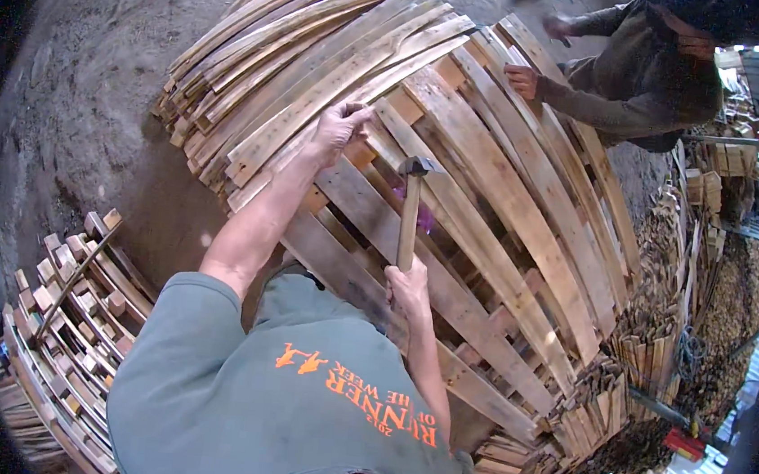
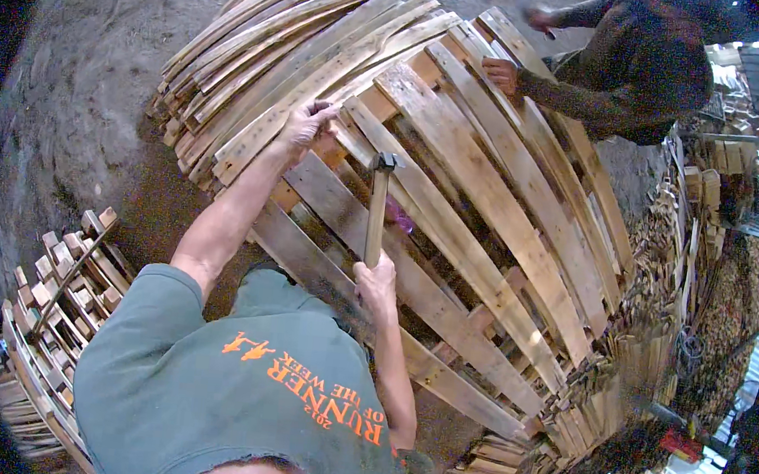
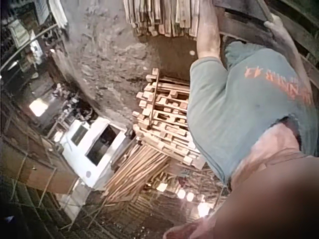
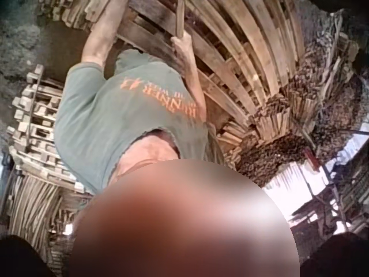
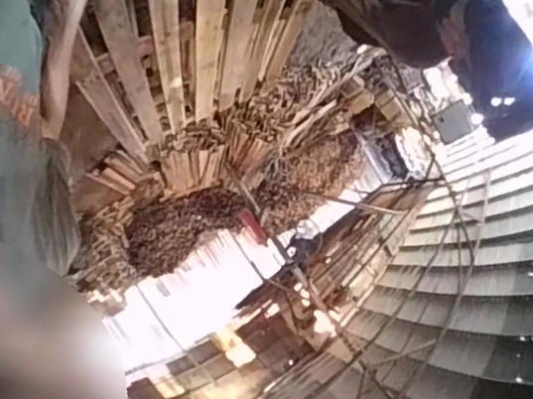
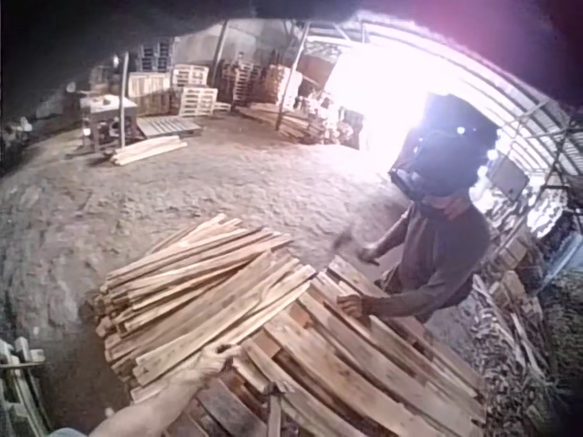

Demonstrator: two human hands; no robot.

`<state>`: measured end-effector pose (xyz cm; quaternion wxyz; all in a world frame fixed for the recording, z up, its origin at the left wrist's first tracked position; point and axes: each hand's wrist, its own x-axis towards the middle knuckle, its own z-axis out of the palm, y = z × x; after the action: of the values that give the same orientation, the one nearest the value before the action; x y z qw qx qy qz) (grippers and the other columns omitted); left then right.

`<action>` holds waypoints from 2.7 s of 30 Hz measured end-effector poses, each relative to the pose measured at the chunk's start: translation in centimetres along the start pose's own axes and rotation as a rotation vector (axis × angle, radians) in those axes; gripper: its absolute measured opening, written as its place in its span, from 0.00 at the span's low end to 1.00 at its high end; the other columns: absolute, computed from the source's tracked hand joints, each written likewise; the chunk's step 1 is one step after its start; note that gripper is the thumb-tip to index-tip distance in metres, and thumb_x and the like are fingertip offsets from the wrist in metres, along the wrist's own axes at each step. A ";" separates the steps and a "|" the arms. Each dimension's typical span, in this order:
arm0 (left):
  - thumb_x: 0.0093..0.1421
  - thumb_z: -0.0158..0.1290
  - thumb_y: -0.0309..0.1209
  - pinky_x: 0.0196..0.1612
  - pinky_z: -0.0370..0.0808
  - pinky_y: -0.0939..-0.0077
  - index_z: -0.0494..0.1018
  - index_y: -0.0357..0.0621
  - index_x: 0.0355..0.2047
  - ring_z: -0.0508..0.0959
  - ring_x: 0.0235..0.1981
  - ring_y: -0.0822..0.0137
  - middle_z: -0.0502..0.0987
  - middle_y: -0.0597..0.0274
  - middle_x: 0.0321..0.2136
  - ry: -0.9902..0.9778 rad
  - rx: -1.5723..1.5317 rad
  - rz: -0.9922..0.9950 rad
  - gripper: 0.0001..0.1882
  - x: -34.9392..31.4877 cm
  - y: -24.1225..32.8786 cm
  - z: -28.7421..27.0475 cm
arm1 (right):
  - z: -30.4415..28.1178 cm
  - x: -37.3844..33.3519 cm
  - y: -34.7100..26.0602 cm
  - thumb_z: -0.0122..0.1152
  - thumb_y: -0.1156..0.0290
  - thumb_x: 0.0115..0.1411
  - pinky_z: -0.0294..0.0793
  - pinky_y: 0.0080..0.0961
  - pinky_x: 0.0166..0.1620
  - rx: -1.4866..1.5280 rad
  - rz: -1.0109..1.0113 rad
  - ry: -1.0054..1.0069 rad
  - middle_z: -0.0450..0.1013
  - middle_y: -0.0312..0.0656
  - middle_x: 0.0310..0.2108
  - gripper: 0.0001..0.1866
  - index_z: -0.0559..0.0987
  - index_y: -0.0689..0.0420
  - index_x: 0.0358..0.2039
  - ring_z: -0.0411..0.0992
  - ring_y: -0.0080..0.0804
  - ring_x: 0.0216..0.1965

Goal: Assembling wooden pallets by hammering nails into wooden slats on a workshop floor.

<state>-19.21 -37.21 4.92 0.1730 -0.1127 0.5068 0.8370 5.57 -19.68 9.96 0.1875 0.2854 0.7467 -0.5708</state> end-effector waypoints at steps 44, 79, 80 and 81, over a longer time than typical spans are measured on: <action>0.51 0.61 0.27 0.30 0.73 0.69 0.77 0.38 0.27 0.78 0.26 0.60 0.77 0.53 0.24 -0.172 0.863 0.750 0.06 4.7 -2.8 2.3 | -0.4 2.0 -11.3 0.57 0.71 0.52 0.69 0.32 0.29 -0.234 -0.297 0.207 0.66 0.46 0.19 0.13 0.69 0.61 0.37 0.65 0.35 0.21; 0.51 0.62 0.30 0.30 0.73 0.70 0.77 0.39 0.27 0.77 0.26 0.63 0.78 0.56 0.24 -0.217 0.914 0.742 0.07 5.9 -3.9 1.5 | -1.3 3.0 -11.9 0.57 0.70 0.57 0.64 0.23 0.17 -0.186 -0.489 0.224 0.64 0.35 0.16 0.09 0.67 0.60 0.33 0.64 0.22 0.14; 0.51 0.62 0.30 0.30 0.73 0.70 0.77 0.39 0.26 0.77 0.26 0.63 0.77 0.56 0.23 -0.213 0.911 0.741 0.07 5.9 -3.9 1.3 | -1.0 3.7 -11.2 0.57 0.69 0.57 0.65 0.25 0.18 -0.248 -0.569 0.242 0.64 0.36 0.16 0.10 0.67 0.60 0.32 0.65 0.23 0.14; 0.51 0.62 0.30 0.29 0.73 0.70 0.77 0.39 0.26 0.77 0.25 0.63 0.77 0.56 0.23 -0.223 0.895 0.744 0.07 6.0 -4.0 2.0 | -1.2 4.7 -9.4 0.57 0.69 0.56 0.65 0.27 0.18 -0.285 -0.449 0.202 0.64 0.36 0.16 0.10 0.67 0.61 0.32 0.65 0.25 0.15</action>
<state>-23.15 -32.68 0.45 -0.0493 0.2453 0.7947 0.5530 -3.97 -19.31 14.45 0.0192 0.1389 0.8788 -0.4561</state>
